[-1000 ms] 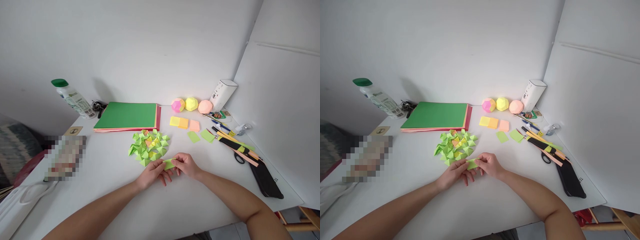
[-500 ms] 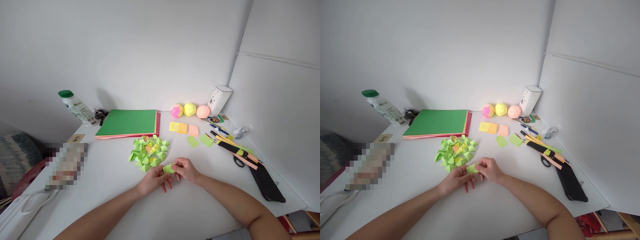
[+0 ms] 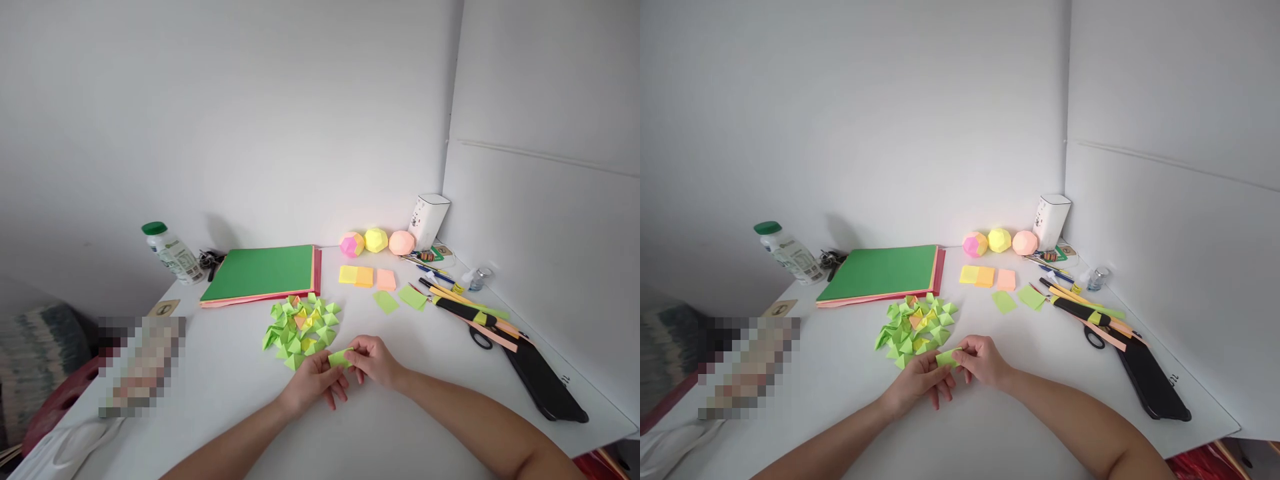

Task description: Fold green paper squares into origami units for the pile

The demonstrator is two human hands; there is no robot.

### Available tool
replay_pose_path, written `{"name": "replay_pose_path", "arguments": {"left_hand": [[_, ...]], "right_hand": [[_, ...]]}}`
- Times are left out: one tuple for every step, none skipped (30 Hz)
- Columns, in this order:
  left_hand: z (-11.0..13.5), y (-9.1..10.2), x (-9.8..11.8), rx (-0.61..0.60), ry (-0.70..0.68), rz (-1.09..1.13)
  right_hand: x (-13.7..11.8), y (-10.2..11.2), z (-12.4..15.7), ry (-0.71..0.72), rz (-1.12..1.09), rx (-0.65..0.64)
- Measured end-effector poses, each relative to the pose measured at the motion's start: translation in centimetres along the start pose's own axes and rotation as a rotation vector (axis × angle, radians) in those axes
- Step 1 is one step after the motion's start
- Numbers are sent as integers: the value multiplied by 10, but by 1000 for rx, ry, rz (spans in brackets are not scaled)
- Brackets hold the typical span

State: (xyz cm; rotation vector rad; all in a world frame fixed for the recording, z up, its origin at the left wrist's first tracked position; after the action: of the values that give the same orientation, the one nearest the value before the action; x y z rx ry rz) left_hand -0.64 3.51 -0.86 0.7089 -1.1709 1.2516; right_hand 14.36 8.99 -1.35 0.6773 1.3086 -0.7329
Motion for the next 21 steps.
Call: {"name": "replay_pose_path", "arguments": {"left_hand": [[0, 0, -1, 0, 6, -5], [-1, 0, -2, -1, 6, -14], [-1, 0, -3, -5, -1, -23], [-1, -1, -4, -10, -13, -31], [-1, -1, -4, -10, -23, -40], [0, -2, -5, -9, -32, -48], [1, -2, -5, -5, -39, -55], [1, -3, -5, 0, -47, -59], [2, -3, -6, 3, -56, -61], [3, -4, -6, 6, -68, -60], [4, -4, -6, 8, -81, -59], [4, -5, -7, 9, -92, -60], [5, -5, -8, 13, -103, -60], [5, -6, -8, 18, -111, -60], [6, -6, -9, 23, -116, -65], [6, -6, -9, 28, -121, -72], [6, -6, -10, 32, -125, -79], [6, -7, -10, 35, -128, -85], [6, -7, -10, 38, -130, -91], [7, -7, -10, 42, -130, -95], [7, -7, -10, 46, -130, -94]], "right_hand": [[1, 0, 0, 3, 6, -2], [2, -1, 0, 13, 9, -4], [3, -1, 0, 23, 10, -6], [4, -1, 0, 28, 12, -10], [4, -1, 0, 35, 15, -11], [5, -1, 0, 40, 20, -12], [4, -1, 0, 44, 26, -14], [3, -1, 0, 51, 32, -18], [1, -1, 1, 58, 36, -29], [-1, -1, 1, 63, 37, -47], [-4, -2, 2, 70, 32, -67], [-7, -2, 3, 70, 25, -98], [-9, -3, 4, 69, 24, -122], [-12, -3, 5, 67, 30, -140], [-13, -3, 6, 64, 40, -155], [-15, -4, 6, 60, 52, -163], [-15, -4, 6, 54, 65, -167], [-15, -4, 6, 49, 76, -167], [-15, -4, 6, 46, 84, -166], [-15, -4, 6, 44, 90, -168], [-15, -4, 6, 45, 95, -175]]}}
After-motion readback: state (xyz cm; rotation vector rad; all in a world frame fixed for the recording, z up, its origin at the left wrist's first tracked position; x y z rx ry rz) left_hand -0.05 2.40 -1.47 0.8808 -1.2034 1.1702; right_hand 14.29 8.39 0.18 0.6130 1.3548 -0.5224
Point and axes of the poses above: each hand's wrist, its own z-axis away from the middle knuckle, its own y-axis out of the back of the hand, x = y × z, the point moved 2 cm from there along -z, towards the middle knuckle, and after that the axes turned 2 degrees about -y, right-handed, at the moved point
